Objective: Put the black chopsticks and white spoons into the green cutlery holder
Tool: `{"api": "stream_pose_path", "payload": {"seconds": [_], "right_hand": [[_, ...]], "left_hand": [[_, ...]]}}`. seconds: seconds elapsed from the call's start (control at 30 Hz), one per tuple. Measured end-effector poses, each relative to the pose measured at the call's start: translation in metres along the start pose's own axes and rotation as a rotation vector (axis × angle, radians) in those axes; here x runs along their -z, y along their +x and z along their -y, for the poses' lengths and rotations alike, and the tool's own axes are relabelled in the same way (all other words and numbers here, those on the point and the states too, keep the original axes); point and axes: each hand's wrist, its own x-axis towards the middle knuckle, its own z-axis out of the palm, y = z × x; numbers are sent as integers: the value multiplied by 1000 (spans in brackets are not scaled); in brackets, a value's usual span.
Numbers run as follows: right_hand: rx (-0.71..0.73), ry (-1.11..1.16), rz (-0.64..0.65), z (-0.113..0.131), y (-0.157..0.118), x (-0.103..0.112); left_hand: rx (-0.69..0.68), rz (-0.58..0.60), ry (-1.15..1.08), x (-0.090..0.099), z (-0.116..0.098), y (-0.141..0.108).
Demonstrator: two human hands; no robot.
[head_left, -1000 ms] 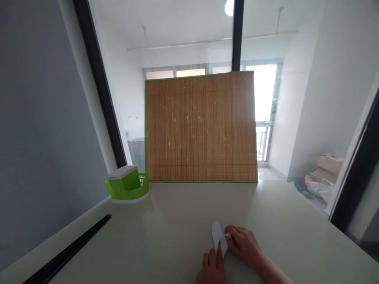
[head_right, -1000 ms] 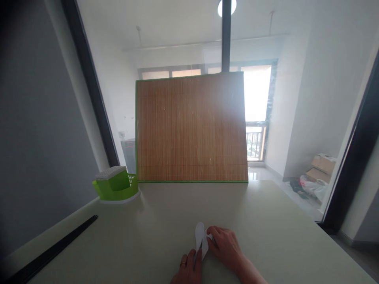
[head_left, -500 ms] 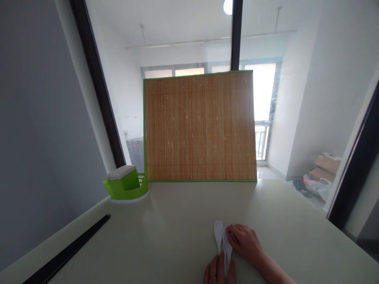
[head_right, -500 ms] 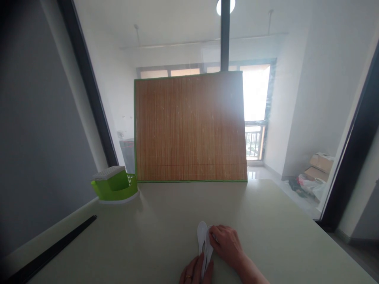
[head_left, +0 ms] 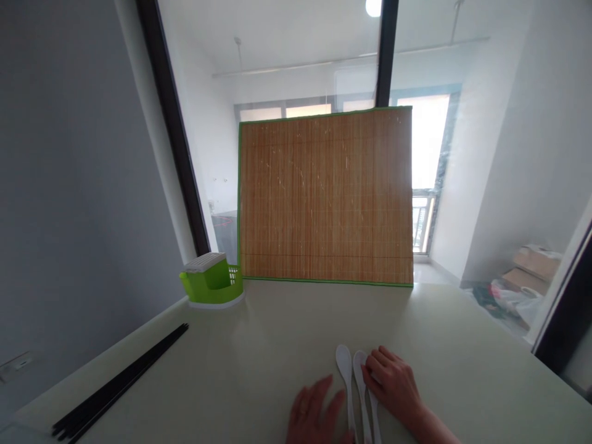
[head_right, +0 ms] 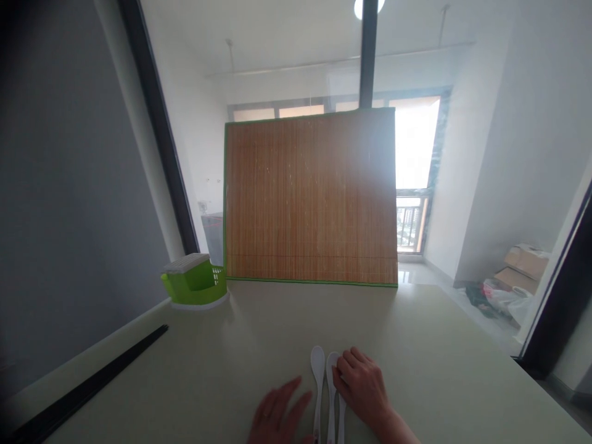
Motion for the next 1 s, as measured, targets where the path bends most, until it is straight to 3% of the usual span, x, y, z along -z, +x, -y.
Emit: {"api": "stream_pose_path", "payload": {"seconds": [0.03, 0.13, 0.23, 0.3, 0.4, 0.57, 0.73, 0.83, 1.0], "right_hand": [[19, 24, 12, 3, 1, 3], [94, 127, 58, 9, 4, 10], [241, 202, 107, 11, 6, 11], [345, 208, 139, 9, 6, 5], [442, 190, 154, 7, 4, -6], [454, 228, 241, 12, 5, -8], [351, 276, 334, 22, 10, 12], [342, 294, 337, 23, 11, 15], [355, 336, 346, 19, 8, 8]], "left_hand": [[44, 33, 20, 13, 26, 1], [358, 89, 158, 52, 114, 4], [585, 165, 347, 83, 196, -3], [733, 209, 475, 98, 240, -15], [919, 254, 598, 116, 281, -40], [1016, 417, 587, 132, 308, -71], [953, 511, 553, 138, 312, -69], [923, 516, 544, 132, 300, -60], [850, 520, 513, 112, 258, -42]]}}
